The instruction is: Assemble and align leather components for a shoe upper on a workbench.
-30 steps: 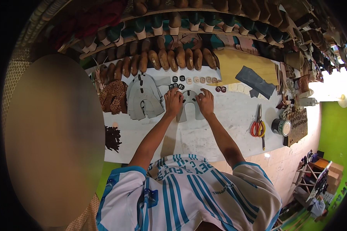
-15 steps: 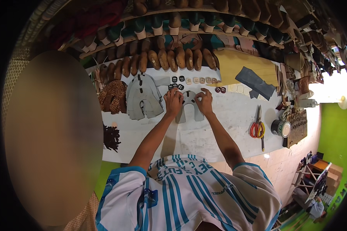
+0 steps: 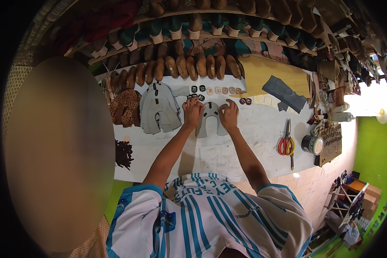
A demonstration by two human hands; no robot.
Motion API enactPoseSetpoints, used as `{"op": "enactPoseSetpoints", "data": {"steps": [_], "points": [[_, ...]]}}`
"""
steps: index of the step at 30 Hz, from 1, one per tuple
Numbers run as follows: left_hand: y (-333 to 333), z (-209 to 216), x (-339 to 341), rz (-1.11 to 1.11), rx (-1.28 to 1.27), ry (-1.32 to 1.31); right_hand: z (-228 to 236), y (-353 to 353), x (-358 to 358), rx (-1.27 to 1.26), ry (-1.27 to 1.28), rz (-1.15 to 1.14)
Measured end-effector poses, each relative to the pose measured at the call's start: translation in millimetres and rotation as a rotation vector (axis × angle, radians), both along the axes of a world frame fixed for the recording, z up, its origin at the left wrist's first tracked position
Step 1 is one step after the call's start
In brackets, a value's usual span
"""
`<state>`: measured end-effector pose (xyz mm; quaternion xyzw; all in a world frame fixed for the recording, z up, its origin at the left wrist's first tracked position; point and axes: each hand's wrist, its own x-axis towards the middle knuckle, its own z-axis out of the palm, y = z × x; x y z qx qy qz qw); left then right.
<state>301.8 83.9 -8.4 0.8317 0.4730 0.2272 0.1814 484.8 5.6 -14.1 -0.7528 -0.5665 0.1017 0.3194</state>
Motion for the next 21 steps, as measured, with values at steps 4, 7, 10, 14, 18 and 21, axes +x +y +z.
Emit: {"op": "enactPoseSetpoints", "data": {"steps": [4,7,10,14,18,21], "points": [[-2.1,3.5,-0.3,-0.04,0.024,0.013,0.2,-2.7,0.6,-0.013,-0.011,0.0],[-12.5,7.2,-5.5,-0.088,0.048,0.014,5.5,-3.3,-2.4,-0.009,-0.013,-0.014],[-28.8,8.1,-10.3,-0.271,0.16,0.191,9.5,-11.3,-6.2,-0.047,-0.24,0.256],[-36.2,-2.2,-15.6,-0.297,0.099,0.313,-6.4,-34.2,-18.3,-0.227,-0.317,0.43],[-34.9,-2.2,-14.5,-0.317,0.07,0.317,-5.4,-33.2,-24.0,-0.291,-0.259,0.418],[-37.0,-3.7,-15.3,-0.292,0.064,0.309,-6.0,-32.6,-25.1,-0.285,-0.288,0.417]]}}
